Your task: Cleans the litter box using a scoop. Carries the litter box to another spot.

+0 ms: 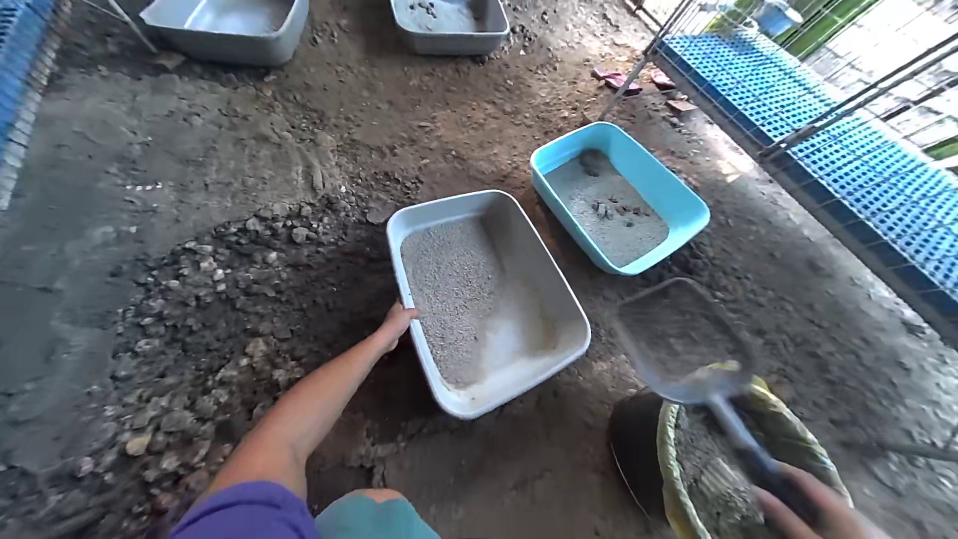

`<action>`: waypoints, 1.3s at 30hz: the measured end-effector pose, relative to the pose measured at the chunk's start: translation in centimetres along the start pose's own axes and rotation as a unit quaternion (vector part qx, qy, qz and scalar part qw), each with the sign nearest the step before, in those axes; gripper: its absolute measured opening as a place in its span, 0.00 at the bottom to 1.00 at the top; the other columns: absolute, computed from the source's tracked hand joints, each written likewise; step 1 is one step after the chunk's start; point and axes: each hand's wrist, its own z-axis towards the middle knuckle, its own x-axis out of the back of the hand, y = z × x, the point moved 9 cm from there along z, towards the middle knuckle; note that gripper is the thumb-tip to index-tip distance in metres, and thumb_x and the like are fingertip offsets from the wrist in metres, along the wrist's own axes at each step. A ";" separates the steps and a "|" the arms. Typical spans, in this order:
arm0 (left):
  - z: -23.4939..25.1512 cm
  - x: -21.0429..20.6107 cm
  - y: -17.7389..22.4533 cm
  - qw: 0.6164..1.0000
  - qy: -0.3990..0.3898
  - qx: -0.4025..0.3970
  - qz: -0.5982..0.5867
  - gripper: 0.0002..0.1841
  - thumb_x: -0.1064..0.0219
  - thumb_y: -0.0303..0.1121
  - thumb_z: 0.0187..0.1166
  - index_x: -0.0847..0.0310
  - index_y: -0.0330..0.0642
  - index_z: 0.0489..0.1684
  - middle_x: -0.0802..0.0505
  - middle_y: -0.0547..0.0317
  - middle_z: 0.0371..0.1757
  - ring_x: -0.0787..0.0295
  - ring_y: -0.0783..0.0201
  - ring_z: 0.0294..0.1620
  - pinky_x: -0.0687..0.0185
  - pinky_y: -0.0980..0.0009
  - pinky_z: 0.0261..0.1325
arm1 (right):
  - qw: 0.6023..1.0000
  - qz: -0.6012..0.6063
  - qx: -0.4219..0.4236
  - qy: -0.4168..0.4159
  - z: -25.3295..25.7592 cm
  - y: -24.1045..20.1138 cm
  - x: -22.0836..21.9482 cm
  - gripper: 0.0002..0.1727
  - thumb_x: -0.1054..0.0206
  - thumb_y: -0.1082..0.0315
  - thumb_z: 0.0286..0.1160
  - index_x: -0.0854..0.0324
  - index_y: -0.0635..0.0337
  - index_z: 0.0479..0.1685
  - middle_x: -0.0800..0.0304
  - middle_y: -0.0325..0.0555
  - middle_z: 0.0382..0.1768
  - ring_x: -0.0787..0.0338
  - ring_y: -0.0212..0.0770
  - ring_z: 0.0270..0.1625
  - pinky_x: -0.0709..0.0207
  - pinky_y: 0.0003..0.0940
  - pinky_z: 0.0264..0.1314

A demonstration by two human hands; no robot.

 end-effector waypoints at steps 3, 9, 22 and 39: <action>-2.4 -1.0 0.5 1.000 -0.011 -0.026 -0.005 0.40 0.36 0.17 0.76 0.53 0.31 0.91 0.28 0.31 0.82 0.26 0.45 0.79 0.28 0.50 0.78 | 0.966 0.214 -0.081 -0.124 4.4 -2.6 -10.2 0.19 0.38 0.68 0.86 0.23 0.71 0.69 0.12 0.51 0.37 0.13 0.39 0.29 0.16 0.38 0.35; -7.0 -1.8 2.2 0.996 -0.034 -0.083 -0.003 0.40 0.37 0.16 0.74 0.53 0.28 0.89 0.23 0.31 0.76 0.19 0.52 0.71 0.21 0.59 0.72 | 0.895 0.274 -0.240 -0.258 5.2 -5.4 -24.2 0.15 0.35 0.66 0.86 0.20 0.68 0.62 0.16 0.47 0.31 0.19 0.36 0.22 0.21 0.32 0.27; -10.3 -2.8 2.8 0.992 -0.060 -0.107 0.005 0.40 0.36 0.14 0.72 0.51 0.27 0.88 0.21 0.35 0.75 0.18 0.59 0.71 0.21 0.65 0.73 | 0.952 0.295 0.035 0.070 18.7 -11.1 -17.9 0.17 0.27 0.64 0.77 0.12 0.68 0.57 0.08 0.56 0.35 0.12 0.47 0.33 0.18 0.49 0.42; -3.4 -2.7 -3.5 0.997 -0.037 0.023 -0.067 0.47 0.32 0.25 0.81 0.65 0.46 0.97 0.33 0.34 0.87 0.28 0.41 0.81 0.25 0.43 0.75 | 0.969 0.234 0.060 -0.047 14.8 -11.3 -17.1 0.19 0.21 0.64 0.72 0.10 0.65 0.58 0.06 0.53 0.40 0.10 0.42 0.37 0.17 0.45 0.48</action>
